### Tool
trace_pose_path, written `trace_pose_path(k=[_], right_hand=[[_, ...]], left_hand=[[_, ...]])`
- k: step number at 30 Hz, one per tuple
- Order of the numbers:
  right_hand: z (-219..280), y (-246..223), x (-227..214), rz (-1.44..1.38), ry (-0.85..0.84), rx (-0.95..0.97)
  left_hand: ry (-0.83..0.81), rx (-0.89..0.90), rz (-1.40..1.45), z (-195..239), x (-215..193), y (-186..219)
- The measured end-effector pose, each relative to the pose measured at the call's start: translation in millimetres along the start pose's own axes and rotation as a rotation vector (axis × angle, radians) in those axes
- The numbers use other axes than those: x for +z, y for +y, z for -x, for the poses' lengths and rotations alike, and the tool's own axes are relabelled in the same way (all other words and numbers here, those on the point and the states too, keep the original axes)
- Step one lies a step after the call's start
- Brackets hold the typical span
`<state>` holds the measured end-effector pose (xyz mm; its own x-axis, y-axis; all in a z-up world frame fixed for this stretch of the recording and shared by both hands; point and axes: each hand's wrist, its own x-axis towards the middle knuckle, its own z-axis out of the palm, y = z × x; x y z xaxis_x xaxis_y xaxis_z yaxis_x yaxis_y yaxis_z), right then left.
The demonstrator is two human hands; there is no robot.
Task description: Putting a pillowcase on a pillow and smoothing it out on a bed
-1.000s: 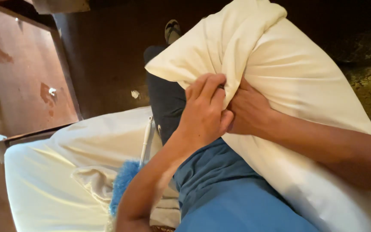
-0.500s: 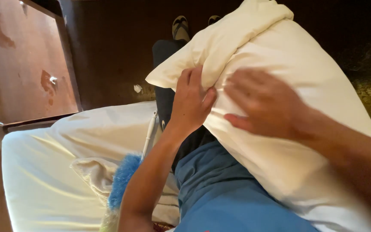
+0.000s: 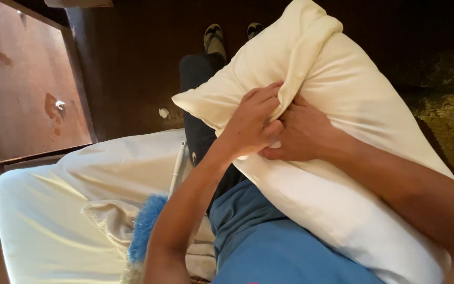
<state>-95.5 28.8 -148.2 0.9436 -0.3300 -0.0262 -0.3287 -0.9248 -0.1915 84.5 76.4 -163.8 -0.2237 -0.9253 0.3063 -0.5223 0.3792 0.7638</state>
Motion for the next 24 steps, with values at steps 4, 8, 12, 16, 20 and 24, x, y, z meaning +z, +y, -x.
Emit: trace_pose_path(k=[4,8,12,16,20,24], right_hand=[[-6.8,-7.3,-55.8,-0.085,0.022,-0.076],[2.2,18.9,-98.0,-0.400,0.121,-0.121],[14.7,38.4,-93.2,-0.195,0.165,0.005],[16.3,32.7,-77.9,-0.155,-0.086,0.054],[7.6,28.5,-74.4,-0.202,-0.175,0.115],[4.8,26.8,-70.3,-0.212,-0.220,0.141]], left_hand=[[0.031,-0.036,0.253,2.3,-14.2,-10.6],[-0.009,-0.276,0.326,-17.6,-40.4,23.9],[-0.136,-0.374,0.050,-39.2,-31.5,2.2],[-0.372,-0.627,-0.085,-88.0,-45.1,26.6],[-0.277,-0.402,-0.236,-99.2,-17.4,6.7],[-0.287,-0.181,-0.037,-92.4,-21.6,31.2]])
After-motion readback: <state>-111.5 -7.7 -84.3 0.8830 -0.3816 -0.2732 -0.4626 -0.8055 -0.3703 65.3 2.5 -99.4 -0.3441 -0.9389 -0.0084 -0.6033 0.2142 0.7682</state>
